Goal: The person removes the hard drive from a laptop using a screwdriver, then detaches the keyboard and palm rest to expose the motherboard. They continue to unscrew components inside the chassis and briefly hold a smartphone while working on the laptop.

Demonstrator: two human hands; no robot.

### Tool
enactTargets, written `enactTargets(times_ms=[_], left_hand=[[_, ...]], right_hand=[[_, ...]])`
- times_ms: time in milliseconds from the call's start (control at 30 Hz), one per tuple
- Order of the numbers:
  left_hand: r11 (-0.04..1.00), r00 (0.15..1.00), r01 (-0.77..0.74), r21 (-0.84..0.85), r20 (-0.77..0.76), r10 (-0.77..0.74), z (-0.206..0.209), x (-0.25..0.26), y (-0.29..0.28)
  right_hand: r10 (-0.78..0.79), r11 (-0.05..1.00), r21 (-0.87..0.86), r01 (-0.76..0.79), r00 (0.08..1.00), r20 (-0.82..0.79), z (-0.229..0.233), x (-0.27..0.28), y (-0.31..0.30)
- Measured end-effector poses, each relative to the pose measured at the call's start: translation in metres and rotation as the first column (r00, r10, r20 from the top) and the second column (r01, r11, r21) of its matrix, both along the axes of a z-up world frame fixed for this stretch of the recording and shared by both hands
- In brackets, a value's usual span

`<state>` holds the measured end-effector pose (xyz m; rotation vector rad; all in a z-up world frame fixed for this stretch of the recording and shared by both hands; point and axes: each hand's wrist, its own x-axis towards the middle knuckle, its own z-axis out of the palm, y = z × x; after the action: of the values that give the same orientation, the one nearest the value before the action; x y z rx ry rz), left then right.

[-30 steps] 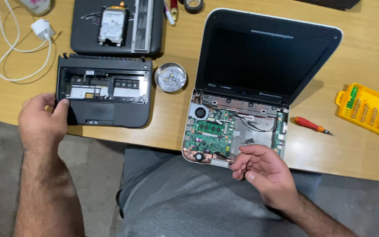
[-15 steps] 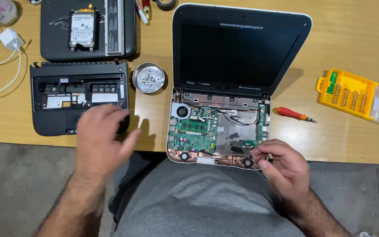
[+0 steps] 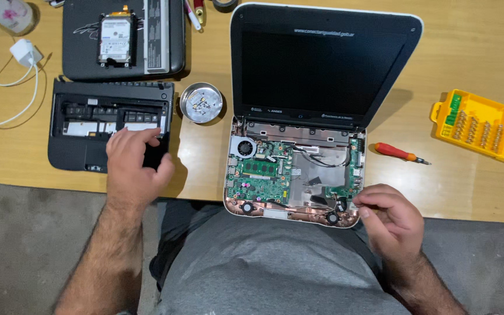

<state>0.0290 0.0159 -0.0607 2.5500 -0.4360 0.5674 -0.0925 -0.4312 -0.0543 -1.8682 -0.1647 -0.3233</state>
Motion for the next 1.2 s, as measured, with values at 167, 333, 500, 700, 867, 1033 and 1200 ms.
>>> enactTargets(times_ms=[167, 333, 500, 700, 867, 1033, 1200], left_hand=[[0.987, 0.985, -0.096, 0.130, -0.133, 0.114, 0.010, 0.005, -0.003], [0.967, 0.986, -0.137, 0.216, -0.060, 0.154, 0.003, 0.009, -0.005], [0.968, 0.981, -0.124, 0.220, -0.122, 0.153, 0.010, 0.014, -0.002], [0.974, 0.980, -0.147, 0.170, -0.112, 0.167, 0.026, 0.020, 0.010], [0.966, 0.979, -0.116, 0.230, -0.137, 0.150, 0.021, 0.020, 0.006], [0.960, 0.990, -0.107, 0.260, -0.067, 0.128, 0.003, 0.017, -0.001], [0.917, 0.985, -0.172, 0.361, 0.060, 0.161, -0.006, 0.019, 0.004]], right_hand=[[0.018, 0.999, -0.035, -0.018, 0.999, -0.026, -0.006, 0.001, -0.005], [0.043, 0.996, -0.076, -0.043, 0.999, -0.004, -0.009, 0.003, -0.005], [0.054, 0.996, -0.067, -0.054, 0.998, -0.010, -0.005, 0.003, -0.005], [0.068, 0.994, -0.081, -0.068, 0.998, -0.003, -0.009, 0.004, -0.008], [0.062, 0.995, -0.081, -0.060, 0.998, 0.024, -0.007, 0.007, -0.004], [0.077, 0.991, -0.117, -0.069, 0.995, 0.062, -0.007, 0.012, -0.006], [0.084, 0.995, 0.033, -0.091, 0.982, 0.170, -0.008, 0.020, -0.004]])
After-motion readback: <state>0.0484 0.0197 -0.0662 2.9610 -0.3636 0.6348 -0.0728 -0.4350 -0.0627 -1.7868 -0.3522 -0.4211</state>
